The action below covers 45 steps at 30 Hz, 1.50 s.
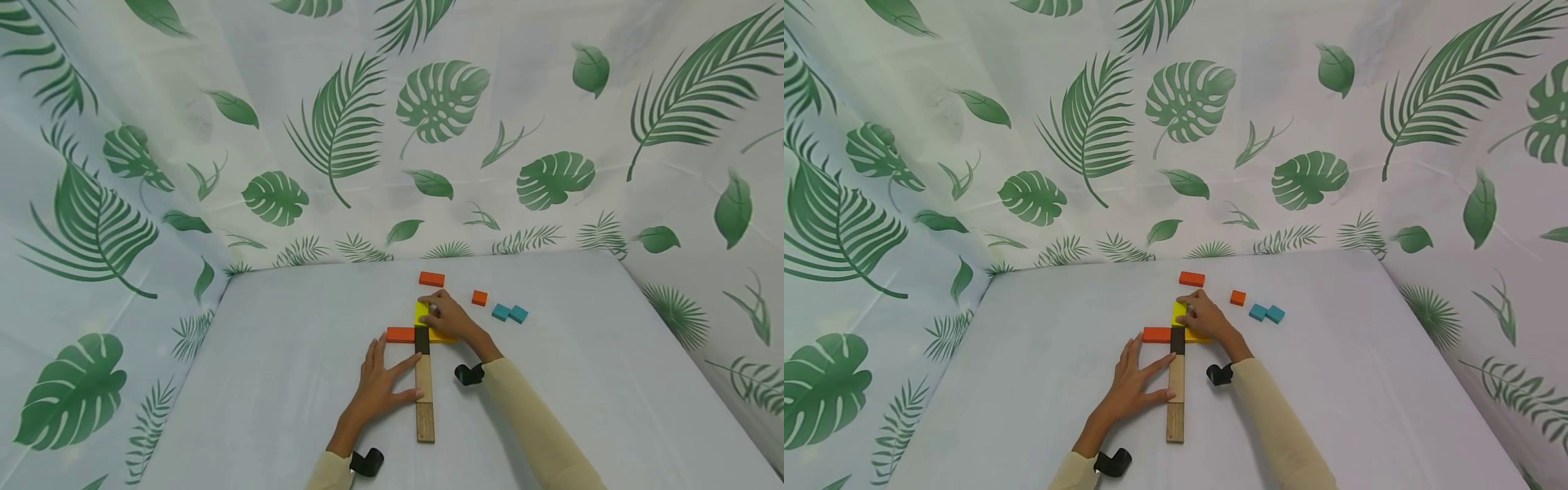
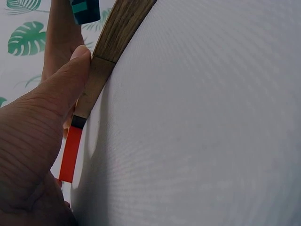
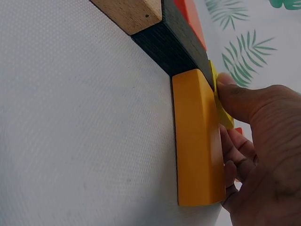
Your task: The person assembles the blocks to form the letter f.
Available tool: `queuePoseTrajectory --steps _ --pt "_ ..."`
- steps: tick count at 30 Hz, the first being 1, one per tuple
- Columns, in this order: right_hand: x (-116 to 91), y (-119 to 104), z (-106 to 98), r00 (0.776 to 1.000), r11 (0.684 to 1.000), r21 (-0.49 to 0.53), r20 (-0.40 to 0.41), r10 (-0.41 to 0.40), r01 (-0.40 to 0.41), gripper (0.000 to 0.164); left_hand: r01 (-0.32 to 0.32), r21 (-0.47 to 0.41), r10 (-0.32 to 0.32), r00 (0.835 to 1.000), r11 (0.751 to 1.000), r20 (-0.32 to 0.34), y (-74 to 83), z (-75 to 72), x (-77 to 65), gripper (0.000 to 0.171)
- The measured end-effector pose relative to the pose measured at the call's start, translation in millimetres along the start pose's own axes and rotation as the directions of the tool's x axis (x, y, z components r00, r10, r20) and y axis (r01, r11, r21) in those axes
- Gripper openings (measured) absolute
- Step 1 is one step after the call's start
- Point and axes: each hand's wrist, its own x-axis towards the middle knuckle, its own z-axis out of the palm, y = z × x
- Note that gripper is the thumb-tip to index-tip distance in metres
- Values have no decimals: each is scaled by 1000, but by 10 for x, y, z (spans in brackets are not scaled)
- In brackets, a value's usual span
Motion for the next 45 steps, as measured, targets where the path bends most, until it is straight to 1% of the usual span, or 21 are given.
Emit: queuePoseTrajectory --steps 7,14,20,28,33,42,45 --pt "-4 9 -10 999 999 -9 18 -37 37 47 -3 0 3 1000 1000 -1 -2 -1 -2 68" --pt "-29 -32 -30 999 1000 -7 38 -25 25 47 -1 -3 1 1000 1000 -4 7 -1 -10 69" --pt "-27 -28 -26 999 1000 -2 47 -19 19 47 -6 11 6 1000 1000 -18 -10 36 -6 69" --pt "-25 -7 -32 998 999 -7 35 -52 52 48 -9 5 9 1000 1000 -20 -21 40 -3 69" --pt "-29 -4 -20 999 1000 -2 29 -28 28 49 -10 6 10 1000 1000 -20 -22 41 -1 69" --pt "-52 -2 -9 999 999 26 17 -35 35 50 -20 3 20 999 1000 -28 -18 35 -11 68" --pt "-51 6 -3 999 999 21 14 -37 37 50 -21 4 21 999 1000 -28 -13 25 -8 69"
